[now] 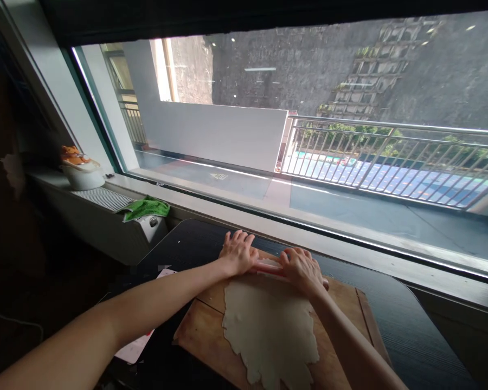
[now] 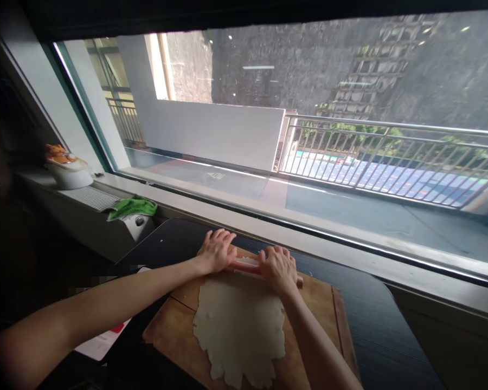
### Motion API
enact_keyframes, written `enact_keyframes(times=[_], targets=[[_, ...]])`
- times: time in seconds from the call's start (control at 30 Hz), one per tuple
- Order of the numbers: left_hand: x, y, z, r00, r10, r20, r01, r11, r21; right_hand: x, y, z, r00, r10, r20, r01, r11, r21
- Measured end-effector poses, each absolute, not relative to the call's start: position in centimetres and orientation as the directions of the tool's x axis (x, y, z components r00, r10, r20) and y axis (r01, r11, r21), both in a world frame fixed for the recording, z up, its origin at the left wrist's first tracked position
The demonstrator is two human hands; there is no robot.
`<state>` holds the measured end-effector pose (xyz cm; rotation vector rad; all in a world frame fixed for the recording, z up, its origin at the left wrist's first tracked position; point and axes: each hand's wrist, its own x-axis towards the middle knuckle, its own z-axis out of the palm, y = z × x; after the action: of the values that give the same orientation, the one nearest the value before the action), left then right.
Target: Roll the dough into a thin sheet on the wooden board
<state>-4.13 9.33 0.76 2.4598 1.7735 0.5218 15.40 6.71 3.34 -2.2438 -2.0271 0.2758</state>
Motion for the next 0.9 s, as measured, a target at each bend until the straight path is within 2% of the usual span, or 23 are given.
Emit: enact_keyframes(times=[0.1, 0.2, 0.4, 0.5, 0.63, 0.8, 0.9], targets=[[-3.5, 11.8, 2.1, 0.173, 0.970, 0.172, 0.941, -0.214, 0.261, 15.4, 9.5, 3.9, 0.175, 0.974, -0.145, 0.961, -0.201, -0.188], [-3.4, 12.1, 2.3, 0.166, 0.974, 0.152, 0.946, -0.200, 0.254, 15.4, 10.0, 3.9, 0.175, 0.969, -0.175, 0.962, -0.206, -0.180], [-4.3, 9.0, 0.5, 0.297, 0.935, 0.192, 0.904, -0.340, 0.259, 15.5, 6.4, 3.1, 0.056, 0.990, -0.132, 0.979, -0.081, -0.187], [-3.9, 10.7, 1.3, 0.239, 0.956, 0.167, 0.919, -0.279, 0.277, 15.5, 7.9, 3.5, 0.088, 0.992, -0.095, 0.977, -0.104, -0.185], [-3.2, 13.2, 2.6, 0.149, 0.979, 0.141, 0.948, -0.182, 0.261, 15.5, 10.7, 4.0, 0.138, 0.983, -0.124, 0.970, -0.160, -0.182], [-4.0, 10.2, 1.3, 0.254, 0.957, 0.138, 0.922, -0.283, 0.265, 15.5, 7.6, 3.4, 0.096, 0.982, -0.161, 0.973, -0.127, -0.193], [-4.3, 8.7, 0.7, 0.298, 0.940, 0.165, 0.907, -0.333, 0.257, 15.5, 5.8, 3.1, 0.013, 0.995, -0.096, 0.981, -0.031, -0.191]])
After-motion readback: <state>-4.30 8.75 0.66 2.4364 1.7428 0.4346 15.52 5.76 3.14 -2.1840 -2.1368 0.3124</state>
